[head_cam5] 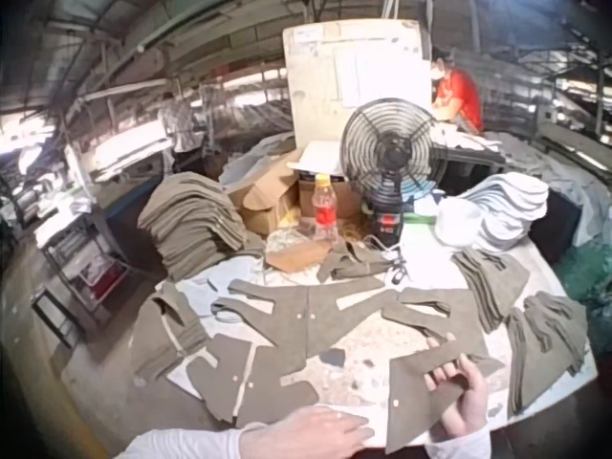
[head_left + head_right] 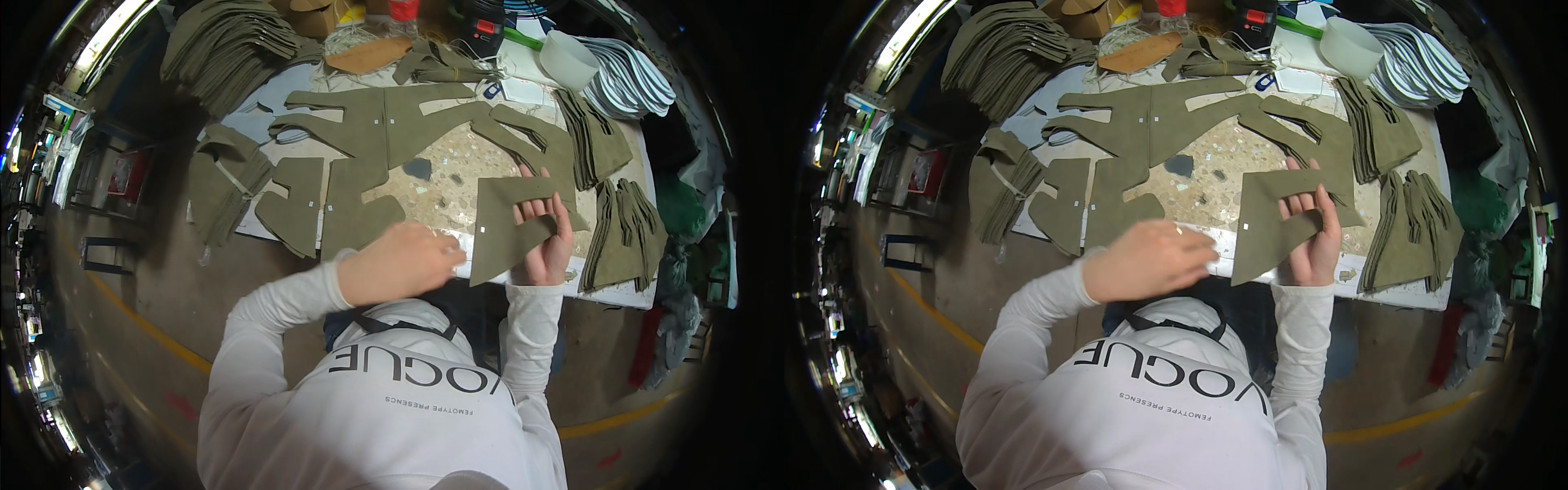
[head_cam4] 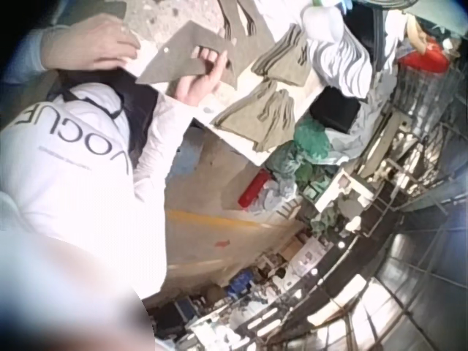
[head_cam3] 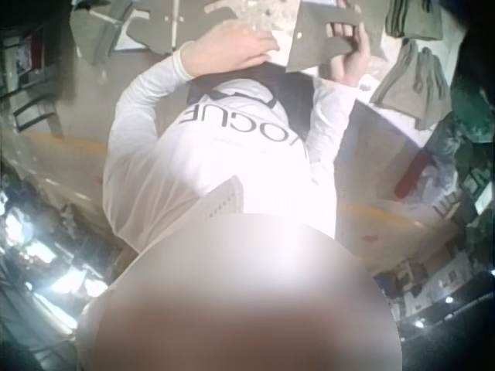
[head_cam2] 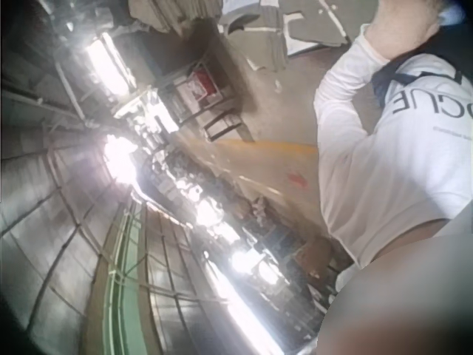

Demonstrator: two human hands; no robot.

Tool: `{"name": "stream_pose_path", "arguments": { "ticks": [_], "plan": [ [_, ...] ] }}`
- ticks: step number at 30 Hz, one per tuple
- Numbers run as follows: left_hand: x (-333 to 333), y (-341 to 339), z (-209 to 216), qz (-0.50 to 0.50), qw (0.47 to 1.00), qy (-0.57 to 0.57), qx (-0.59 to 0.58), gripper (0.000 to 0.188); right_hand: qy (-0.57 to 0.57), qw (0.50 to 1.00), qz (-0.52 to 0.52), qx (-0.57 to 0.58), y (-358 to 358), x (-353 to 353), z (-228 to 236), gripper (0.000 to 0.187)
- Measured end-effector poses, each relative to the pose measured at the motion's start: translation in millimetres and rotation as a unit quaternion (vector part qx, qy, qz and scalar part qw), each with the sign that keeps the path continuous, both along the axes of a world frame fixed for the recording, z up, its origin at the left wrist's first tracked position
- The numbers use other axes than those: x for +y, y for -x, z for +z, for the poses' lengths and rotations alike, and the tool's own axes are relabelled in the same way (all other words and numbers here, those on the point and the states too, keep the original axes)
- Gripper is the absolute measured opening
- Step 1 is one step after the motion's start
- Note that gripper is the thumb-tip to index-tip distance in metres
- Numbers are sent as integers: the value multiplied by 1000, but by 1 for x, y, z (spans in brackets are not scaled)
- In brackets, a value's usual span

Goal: The person repeatedly picks up olive-green fabric pieces from a table, separates them, and stacks them into neat piles. They handle the pieces one at a time, aligning edges and occasionally flipping them over before placing them into growing stacks.

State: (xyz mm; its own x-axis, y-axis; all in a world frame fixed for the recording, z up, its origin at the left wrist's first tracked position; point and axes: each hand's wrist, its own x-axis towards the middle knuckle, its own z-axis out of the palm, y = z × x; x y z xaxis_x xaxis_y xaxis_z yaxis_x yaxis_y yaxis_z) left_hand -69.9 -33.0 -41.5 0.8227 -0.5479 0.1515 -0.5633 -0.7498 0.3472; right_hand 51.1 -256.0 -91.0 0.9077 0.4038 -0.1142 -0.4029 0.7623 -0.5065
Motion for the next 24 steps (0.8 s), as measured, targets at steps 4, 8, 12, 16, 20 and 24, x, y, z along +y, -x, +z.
{"name": "stream_pose_path", "arguments": {
  "ticks": [4, 8, 12, 16, 20, 24],
  "plan": [
    [84, -38, 11, 101, 982, 26, -155, 20, 80, 996, -35, -9, 5, -30, 1, 57],
    [160, -74, 5, 139, 990, 2, -12, 24, 117, 987, -112, -18, 9, -48, 5, 56],
    [187, -84, -18, 118, 989, 82, 40, 28, 339, 882, -301, -130, 22, -61, 8, 53],
    [197, -87, -28, 114, 988, 100, 22, 21, 552, 692, -355, -300, 40, -68, 22, 39],
    [198, -90, -28, 122, 989, 85, -8, 16, 651, 621, -115, -422, 70, -62, 35, 31],
    [189, -92, -13, 298, 949, 101, -6, 15, 679, 543, 26, -493, 84, -37, 21, 52]
  ]
}}
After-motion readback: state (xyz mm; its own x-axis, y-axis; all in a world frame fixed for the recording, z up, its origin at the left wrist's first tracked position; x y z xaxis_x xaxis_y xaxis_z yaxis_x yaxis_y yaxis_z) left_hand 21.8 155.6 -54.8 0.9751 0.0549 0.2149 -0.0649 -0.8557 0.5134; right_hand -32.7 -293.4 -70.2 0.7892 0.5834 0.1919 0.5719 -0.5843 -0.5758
